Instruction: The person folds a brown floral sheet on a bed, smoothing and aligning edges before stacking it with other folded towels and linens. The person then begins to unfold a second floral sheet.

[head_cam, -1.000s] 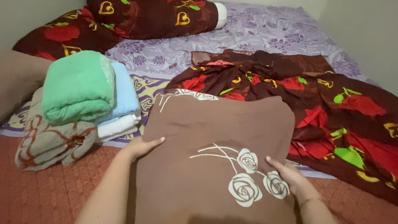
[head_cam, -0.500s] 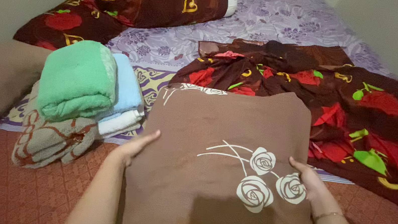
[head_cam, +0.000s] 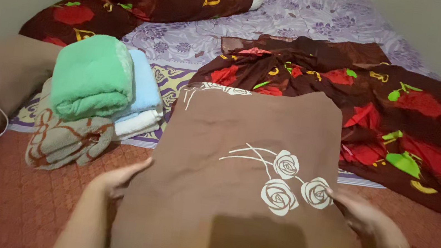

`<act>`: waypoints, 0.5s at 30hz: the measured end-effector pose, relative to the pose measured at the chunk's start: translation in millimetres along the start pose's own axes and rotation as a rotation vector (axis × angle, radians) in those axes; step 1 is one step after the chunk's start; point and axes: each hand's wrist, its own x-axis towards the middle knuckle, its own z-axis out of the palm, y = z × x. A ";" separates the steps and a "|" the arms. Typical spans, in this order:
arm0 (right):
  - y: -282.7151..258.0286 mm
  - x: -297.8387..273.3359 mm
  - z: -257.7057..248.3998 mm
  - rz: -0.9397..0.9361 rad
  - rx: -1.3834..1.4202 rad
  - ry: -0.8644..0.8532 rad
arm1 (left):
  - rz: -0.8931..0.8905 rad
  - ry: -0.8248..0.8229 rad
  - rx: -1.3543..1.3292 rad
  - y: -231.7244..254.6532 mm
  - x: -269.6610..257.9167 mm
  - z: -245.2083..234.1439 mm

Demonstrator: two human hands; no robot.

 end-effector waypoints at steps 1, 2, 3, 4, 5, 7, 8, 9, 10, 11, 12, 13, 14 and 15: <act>11.7 -9.3 -6.1 0.051 -0.069 0.034 | -0.011 -0.019 -0.093 -13.4 -10.4 -2.8; 25.4 -18.2 -11.0 0.063 -0.056 0.084 | -0.007 -0.014 -0.053 -25.8 -20.7 -4.9; 40.2 -27.8 -15.2 0.073 -0.044 0.135 | -0.004 -0.008 -0.013 -38.4 -32.6 -6.7; 54.2 -36.4 -16.9 0.086 -0.031 0.184 | -0.004 -0.003 0.026 -49.7 -43.7 -6.9; 66.1 -44.9 -18.9 0.078 -0.114 0.191 | -0.022 0.032 0.106 -58.7 -52.8 -5.1; 84.1 -61.9 -20.5 0.052 -0.284 0.206 | -0.049 0.103 0.264 -72.8 -67.2 3.2; 90.3 -68.6 -17.0 0.015 -0.244 0.182 | -0.026 0.122 0.266 -78.1 -71.6 10.5; 95.2 -74.3 -10.5 -0.021 -0.204 0.158 | -0.004 0.142 0.268 -83.8 -75.7 18.8; 96.5 -79.1 -5.0 -0.062 -0.166 0.132 | 0.023 0.165 0.269 -88.5 -79.6 26.4; 97.6 -85.6 0.9 -0.089 -0.167 0.167 | 0.066 0.229 0.266 -92.6 -82.5 34.7; 97.6 -91.5 8.7 -0.116 -0.170 0.202 | 0.110 0.293 0.261 -95.1 -84.3 43.0; 96.1 -97.6 15.1 -0.143 -0.172 0.237 | 0.154 0.356 0.256 -96.8 -86.8 50.0; 94.8 -104.6 19.0 -0.187 -0.161 0.213 | 0.203 0.353 0.216 -100.0 -90.9 56.5; 92.9 -110.8 22.0 -0.231 -0.150 0.190 | 0.252 0.349 0.176 -103.5 -95.4 62.4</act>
